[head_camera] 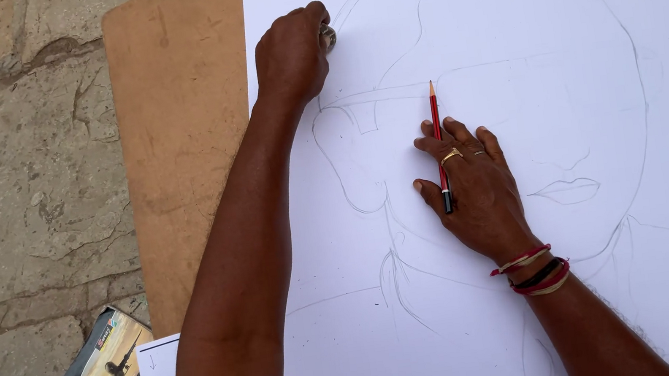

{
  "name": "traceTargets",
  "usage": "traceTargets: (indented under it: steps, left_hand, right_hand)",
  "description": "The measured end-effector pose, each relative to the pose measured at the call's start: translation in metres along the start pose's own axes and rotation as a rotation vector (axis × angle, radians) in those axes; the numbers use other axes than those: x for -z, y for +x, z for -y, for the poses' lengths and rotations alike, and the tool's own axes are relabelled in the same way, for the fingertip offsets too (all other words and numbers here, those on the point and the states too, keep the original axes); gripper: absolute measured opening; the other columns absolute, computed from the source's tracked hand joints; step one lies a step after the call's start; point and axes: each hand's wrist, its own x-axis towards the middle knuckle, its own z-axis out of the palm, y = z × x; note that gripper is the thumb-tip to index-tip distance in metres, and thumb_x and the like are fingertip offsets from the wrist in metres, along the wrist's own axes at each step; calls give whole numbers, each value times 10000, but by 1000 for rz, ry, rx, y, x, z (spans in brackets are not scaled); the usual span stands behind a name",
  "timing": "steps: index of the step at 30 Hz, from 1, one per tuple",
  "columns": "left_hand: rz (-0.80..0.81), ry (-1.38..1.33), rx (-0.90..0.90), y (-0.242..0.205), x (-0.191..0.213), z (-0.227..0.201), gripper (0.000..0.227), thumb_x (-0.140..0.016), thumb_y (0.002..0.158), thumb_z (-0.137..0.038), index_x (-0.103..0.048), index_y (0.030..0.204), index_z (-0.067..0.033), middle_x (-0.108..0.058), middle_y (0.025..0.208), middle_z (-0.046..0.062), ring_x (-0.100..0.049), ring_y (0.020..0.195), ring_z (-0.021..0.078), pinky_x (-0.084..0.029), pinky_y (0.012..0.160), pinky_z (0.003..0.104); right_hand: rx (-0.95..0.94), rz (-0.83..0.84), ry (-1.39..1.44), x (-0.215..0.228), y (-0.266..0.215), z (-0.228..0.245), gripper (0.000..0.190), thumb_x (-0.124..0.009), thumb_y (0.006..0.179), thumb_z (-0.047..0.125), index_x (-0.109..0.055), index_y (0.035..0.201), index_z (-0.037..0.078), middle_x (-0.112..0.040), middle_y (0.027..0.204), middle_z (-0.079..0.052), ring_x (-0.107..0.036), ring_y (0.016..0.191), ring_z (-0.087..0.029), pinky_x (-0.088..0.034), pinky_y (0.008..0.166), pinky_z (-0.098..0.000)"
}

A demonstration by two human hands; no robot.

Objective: Sketching a portrait on a large sheet of paper using a pencil and an eraser, referring to a printed photograph.

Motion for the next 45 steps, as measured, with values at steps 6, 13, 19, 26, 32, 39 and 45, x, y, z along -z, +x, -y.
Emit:
traceTargets:
  steps: [6,13,19,26,32,39,45]
  left_hand:
    - [111,57,-70,-8,0,9,65,-704,925,-71,-689,988,-61,-742,854,92,-711,736,209,-539,591,395]
    - [155,106,36,-57,28,-10,79,-689,967,-112,-665,939,-43,-710,771,96,-655,653,203,-504,551,410]
    - [58,80,13,-31,6,5,78,-705,940,-82,-673,988,-30,-725,806,107,-693,685,205,-536,571,401]
    - [-12,47,-96,20,-28,11,113,-747,906,-58,-678,992,-32,-743,838,117,-723,719,211,-566,593,389]
    - [-88,51,-186,59,-60,10,114,-761,880,-42,-682,962,-41,-744,845,124,-733,729,233,-582,591,389]
    - [-155,8,-280,93,-90,3,114,-733,892,-4,-701,984,-63,-740,820,114,-729,711,232,-579,567,387]
    - [-51,12,-225,108,-91,2,76,-706,958,-20,-713,963,-95,-714,789,95,-719,683,197,-575,538,369]
  right_hand:
    - [0,3,-3,0,0,1,481,-727,885,202,-591,1332,89,-569,1485,-94,-384,1483,-301,-198,1238,-497]
    - [6,-8,-32,2,1,1,473,-730,881,225,-605,1314,83,-581,1467,-100,-401,1457,-297,-207,1219,-494]
    - [-8,28,-50,3,2,0,442,-722,891,260,-618,1286,92,-590,1439,-88,-416,1443,-270,-218,1213,-502]
    - [1,27,-25,3,2,-2,432,-727,875,261,-627,1255,82,-582,1449,-85,-419,1434,-273,-215,1204,-532]
    - [1,35,-8,4,3,-2,423,-731,873,258,-629,1242,79,-555,1476,-94,-400,1448,-272,-210,1201,-535]
    - [-8,51,4,4,3,-3,436,-738,862,245,-622,1246,74,-533,1493,-109,-382,1458,-274,-201,1195,-545]
    - [-2,41,17,4,4,-3,443,-732,867,244,-613,1257,70,-528,1502,-112,-376,1465,-281,-202,1199,-548]
